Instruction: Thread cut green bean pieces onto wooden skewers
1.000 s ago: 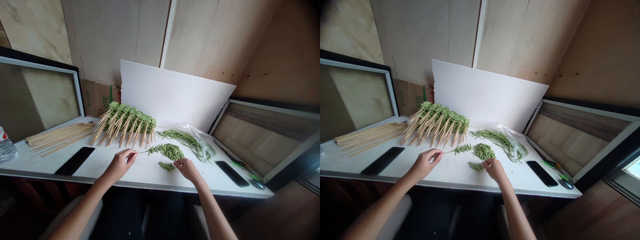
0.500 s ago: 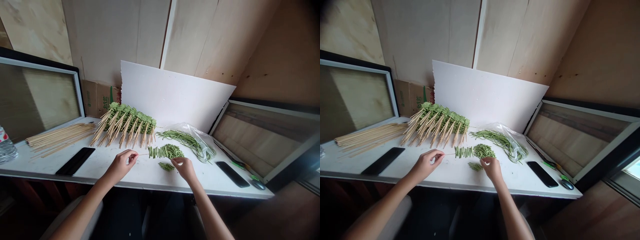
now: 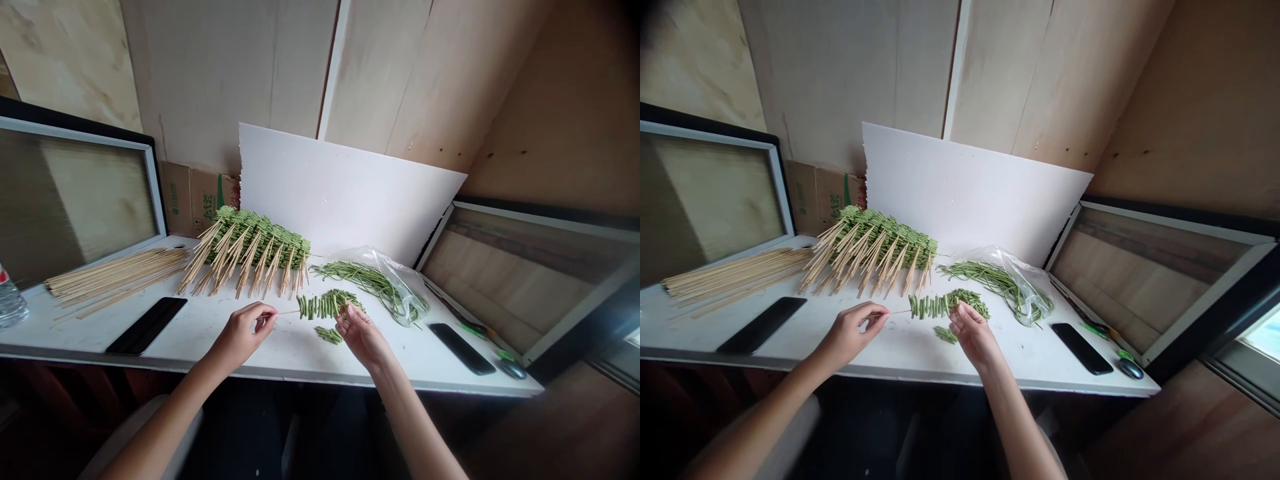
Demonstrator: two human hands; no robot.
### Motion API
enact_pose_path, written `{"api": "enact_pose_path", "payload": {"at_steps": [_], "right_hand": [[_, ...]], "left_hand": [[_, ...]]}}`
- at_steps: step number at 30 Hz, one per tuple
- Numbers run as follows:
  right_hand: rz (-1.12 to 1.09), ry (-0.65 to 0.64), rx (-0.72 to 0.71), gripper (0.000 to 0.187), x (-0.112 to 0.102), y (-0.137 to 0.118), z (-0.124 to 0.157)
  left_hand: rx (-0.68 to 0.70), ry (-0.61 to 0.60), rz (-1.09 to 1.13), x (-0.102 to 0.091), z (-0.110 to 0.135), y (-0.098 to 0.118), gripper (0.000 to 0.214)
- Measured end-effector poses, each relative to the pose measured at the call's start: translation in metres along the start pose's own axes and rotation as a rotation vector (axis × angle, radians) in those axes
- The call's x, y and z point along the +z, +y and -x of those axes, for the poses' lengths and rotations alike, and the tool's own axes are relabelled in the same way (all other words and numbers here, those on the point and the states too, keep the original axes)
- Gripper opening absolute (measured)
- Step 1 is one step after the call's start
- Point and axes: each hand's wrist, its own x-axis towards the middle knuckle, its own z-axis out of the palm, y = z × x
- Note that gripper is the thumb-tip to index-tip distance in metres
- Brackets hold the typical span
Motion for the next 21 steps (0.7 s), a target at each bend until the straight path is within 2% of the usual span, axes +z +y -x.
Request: {"api": "enact_pose_path", "payload": {"at_steps": [7, 21], "right_hand": [[-0.002, -0.041, 0.018, 0.030, 0.0054, 0.0000, 0.0028], [-0.009, -0.026, 0.036, 0.026, 0.0053, -0.0017, 0.0030]], "left_hand": [[-0.004, 0.003, -0.004, 0.0003, -0.0012, 0.0015, 0.015], [-0.011, -0.012, 0.004, 0.0013, 0.0004, -0.0003, 0.014]]}}
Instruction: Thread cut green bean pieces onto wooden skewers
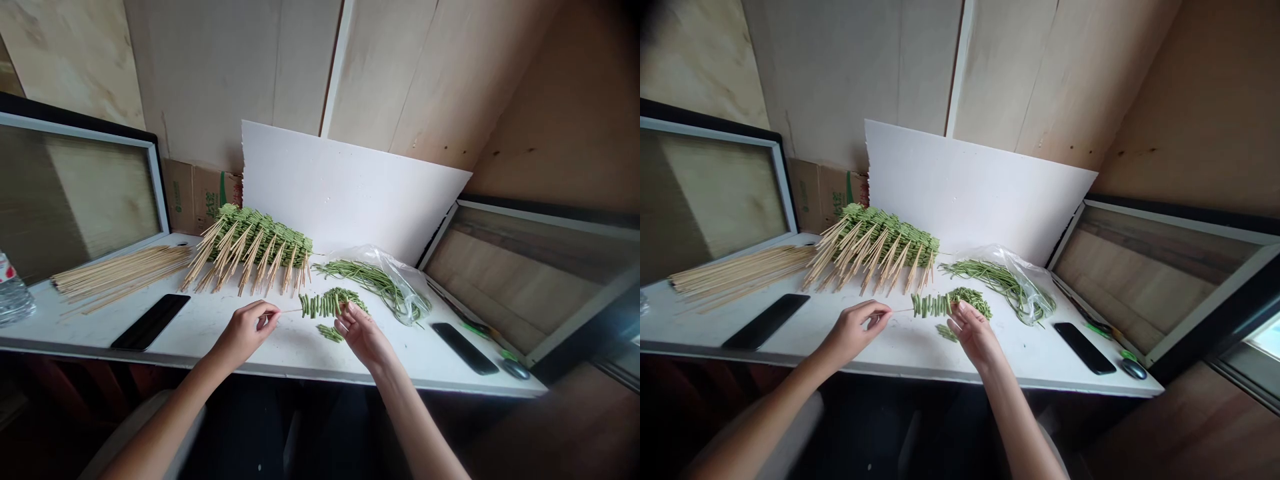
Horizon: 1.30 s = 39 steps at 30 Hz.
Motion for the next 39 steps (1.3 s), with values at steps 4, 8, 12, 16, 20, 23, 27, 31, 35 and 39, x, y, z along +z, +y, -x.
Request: {"api": "enact_pose_path", "payload": {"at_steps": [4, 8, 12, 16, 20, 23, 27, 31, 35, 39], "right_hand": [[0.013, 0.055, -0.015, 0.028, -0.002, 0.000, -0.001], [0.061, 0.125, -0.049, 0.033, -0.002, 0.002, -0.002], [0.070, 0.182, -0.083, 0.035, 0.000, 0.006, -0.003], [0.086, 0.228, -0.145, 0.034, 0.005, 0.010, -0.002], [0.100, 0.268, -0.193, 0.032, 0.011, 0.014, 0.001], [0.092, 0.283, -0.203, 0.031, 0.014, 0.016, 0.003], [0.103, 0.241, -0.173, 0.032, 0.014, 0.015, 0.003], [0.133, 0.251, -0.153, 0.043, 0.014, 0.015, 0.002], [0.168, 0.262, -0.140, 0.040, 0.014, 0.017, 0.001], [0.266, 0.313, -0.145, 0.045, 0.010, 0.011, 0.002]], "left_hand": [[-0.002, 0.014, -0.008, 0.001, 0.000, -0.001, 0.013], [-0.002, 0.022, -0.002, 0.002, 0.000, -0.001, 0.012], [0.007, 0.011, 0.004, 0.003, 0.001, 0.000, 0.012], [0.019, 0.016, -0.005, 0.004, 0.001, 0.001, 0.013], [0.038, 0.031, -0.008, 0.008, 0.002, 0.002, 0.013], [0.052, 0.045, -0.006, 0.010, 0.002, 0.003, 0.013], [0.044, 0.056, 0.003, 0.009, 0.001, 0.002, 0.013], [0.030, 0.072, 0.020, 0.009, 0.001, 0.000, 0.012], [0.003, 0.047, 0.020, 0.012, 0.002, -0.004, 0.013], [-0.047, -0.052, 0.007, 0.007, 0.001, -0.008, 0.014]]}}
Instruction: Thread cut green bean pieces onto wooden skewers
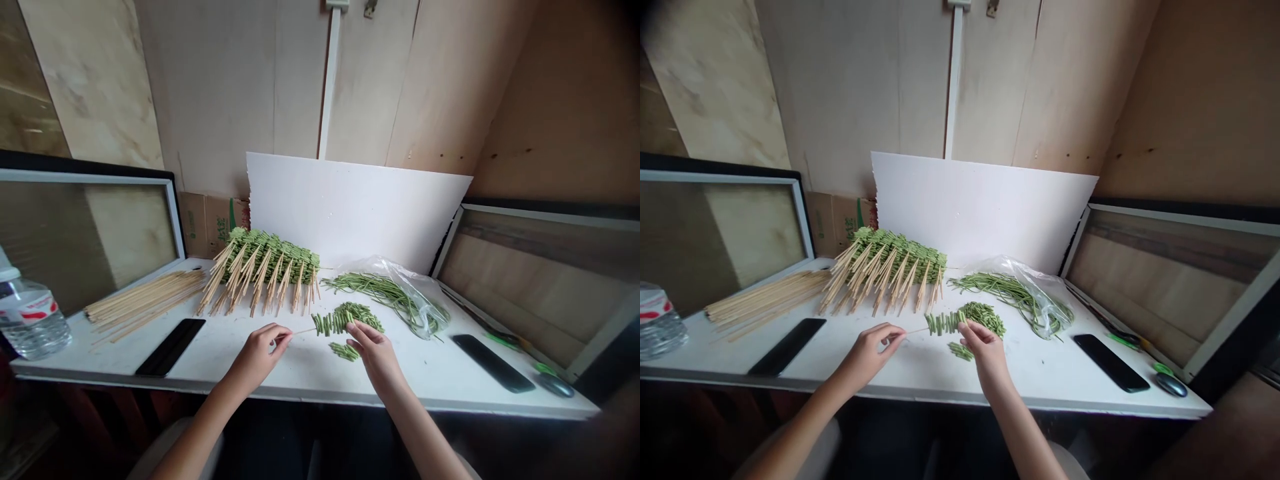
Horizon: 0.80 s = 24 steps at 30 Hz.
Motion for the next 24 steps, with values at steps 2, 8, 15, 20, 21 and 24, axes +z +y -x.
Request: {"api": "enact_pose_path", "payload": {"at_steps": [2, 8, 15, 20, 21, 24], "right_hand": [[0.059, 0.000, 0.004, 0.048, -0.005, -0.004, -0.002], [0.212, -0.039, -0.011, 0.050, -0.012, -0.009, -0.013], [0.303, -0.036, -0.136, 0.065, -0.023, -0.013, -0.023], [0.537, -0.103, -0.241, 0.062, -0.045, 0.017, -0.007], [0.563, -0.115, -0.264, 0.060, -0.048, 0.026, -0.003], [0.599, -0.111, -0.349, 0.056, -0.055, 0.045, 0.011]], "left_hand": [[-0.031, -0.066, -0.037, -0.006, -0.001, 0.001, 0.015], [-0.070, -0.193, -0.170, -0.015, -0.006, 0.010, 0.022], [-0.218, -0.057, -0.052, -0.030, -0.024, -0.016, 0.024], [-0.357, 0.109, -0.060, -0.064, -0.062, -0.048, 0.026], [-0.372, 0.124, -0.089, -0.070, -0.075, -0.052, 0.026], [-0.433, 0.124, -0.217, -0.083, -0.120, -0.059, 0.020]]}}
